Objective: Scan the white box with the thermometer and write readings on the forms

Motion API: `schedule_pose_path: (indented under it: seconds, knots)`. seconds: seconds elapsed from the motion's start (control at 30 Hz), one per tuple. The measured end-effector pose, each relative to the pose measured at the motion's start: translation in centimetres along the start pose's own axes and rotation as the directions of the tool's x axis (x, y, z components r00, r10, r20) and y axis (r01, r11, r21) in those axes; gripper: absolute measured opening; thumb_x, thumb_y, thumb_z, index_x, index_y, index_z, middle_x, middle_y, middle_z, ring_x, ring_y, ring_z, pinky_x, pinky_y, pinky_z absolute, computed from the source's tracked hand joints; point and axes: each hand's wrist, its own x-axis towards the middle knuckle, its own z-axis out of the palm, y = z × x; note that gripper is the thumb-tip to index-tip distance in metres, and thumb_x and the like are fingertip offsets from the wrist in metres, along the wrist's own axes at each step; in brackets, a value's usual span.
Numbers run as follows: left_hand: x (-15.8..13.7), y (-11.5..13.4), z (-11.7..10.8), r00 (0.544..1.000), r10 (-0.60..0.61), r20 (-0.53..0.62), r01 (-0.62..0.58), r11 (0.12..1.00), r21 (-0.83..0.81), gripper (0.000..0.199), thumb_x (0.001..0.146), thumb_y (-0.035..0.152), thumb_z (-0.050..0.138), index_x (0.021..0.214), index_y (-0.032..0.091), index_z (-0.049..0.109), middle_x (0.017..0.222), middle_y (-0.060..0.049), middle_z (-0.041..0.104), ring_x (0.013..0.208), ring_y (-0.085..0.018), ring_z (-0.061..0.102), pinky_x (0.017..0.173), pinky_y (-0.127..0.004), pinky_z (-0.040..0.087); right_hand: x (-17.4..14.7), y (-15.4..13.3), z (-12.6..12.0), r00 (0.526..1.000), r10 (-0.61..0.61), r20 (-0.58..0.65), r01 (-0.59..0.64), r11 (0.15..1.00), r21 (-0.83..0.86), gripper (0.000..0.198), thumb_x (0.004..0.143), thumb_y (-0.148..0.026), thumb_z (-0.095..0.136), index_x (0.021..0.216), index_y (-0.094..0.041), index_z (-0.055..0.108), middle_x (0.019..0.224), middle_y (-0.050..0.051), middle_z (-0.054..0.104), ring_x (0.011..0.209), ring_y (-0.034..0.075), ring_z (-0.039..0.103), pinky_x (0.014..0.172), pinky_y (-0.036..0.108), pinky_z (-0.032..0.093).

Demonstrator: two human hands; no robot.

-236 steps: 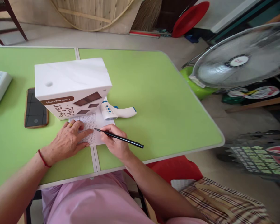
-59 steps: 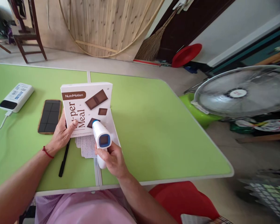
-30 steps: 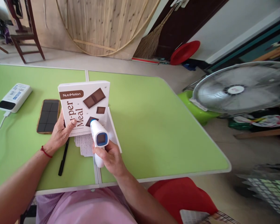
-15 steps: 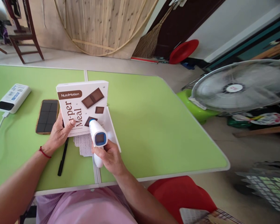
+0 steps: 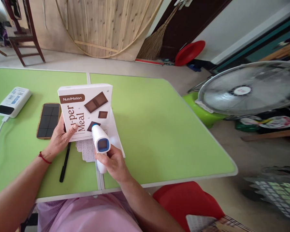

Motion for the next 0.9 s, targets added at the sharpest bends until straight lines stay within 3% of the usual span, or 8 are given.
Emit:
schedule_pose_path:
  seconds: [0.17, 0.47, 0.67, 0.9]
  knots:
    - [0.2, 0.2, -0.3, 1.0, 0.007, 0.007, -0.007, 1.0, 0.008, 0.053, 0.088, 0.062, 0.058, 0.123, 0.021, 0.056, 0.125, -0.011, 0.064, 0.112, -0.029, 0.063, 0.096, -0.046, 0.054, 0.1, -0.6, -0.2, 1.0, 0.007, 0.011, -0.007, 1.0, -0.006, 0.015, 0.065, -0.034, 0.066, 0.069, -0.021, 0.059, 0.061, -0.002, 0.055, 0.056, 0.013, 0.046, 0.05, 0.024, 0.042]
    - [0.1, 0.6, -0.6, 0.995, 0.089, 0.041, -0.093, 0.988, 0.12, 0.046, 0.095, 0.058, 0.049, 0.123, 0.022, 0.057, 0.129, -0.011, 0.061, 0.12, -0.031, 0.057, 0.105, -0.052, 0.047, 0.1, -0.5, -0.5, 0.998, -0.021, 0.055, 0.018, 0.998, 0.054, 0.017, 0.066, -0.032, 0.068, 0.07, -0.021, 0.056, 0.06, -0.004, 0.051, 0.055, 0.011, 0.042, 0.051, 0.024, 0.04]
    - [0.1, 0.5, -0.7, 0.994, 0.091, 0.052, -0.098, 0.986, 0.138, 0.047, 0.095, 0.059, 0.048, 0.123, 0.022, 0.056, 0.127, -0.011, 0.062, 0.119, -0.031, 0.058, 0.104, -0.049, 0.048, 0.0, -0.6, -0.5, 0.998, -0.022, 0.065, 0.019, 0.999, 0.049, 0.017, 0.067, -0.032, 0.067, 0.072, -0.022, 0.056, 0.061, -0.004, 0.051, 0.055, 0.011, 0.043, 0.051, 0.024, 0.04]
    - [0.1, 0.5, -0.8, 0.995, 0.081, 0.063, -0.089, 0.985, 0.147, 0.052, 0.095, 0.059, 0.048, 0.128, 0.019, 0.054, 0.129, -0.013, 0.06, 0.119, -0.03, 0.057, 0.103, -0.049, 0.048, 0.1, -0.8, -2.4, 0.993, 0.007, 0.121, -0.001, 0.999, -0.047, 0.023, 0.068, -0.035, 0.068, 0.085, -0.02, 0.063, 0.071, -0.001, 0.063, 0.06, 0.013, 0.053, 0.056, 0.025, 0.044]
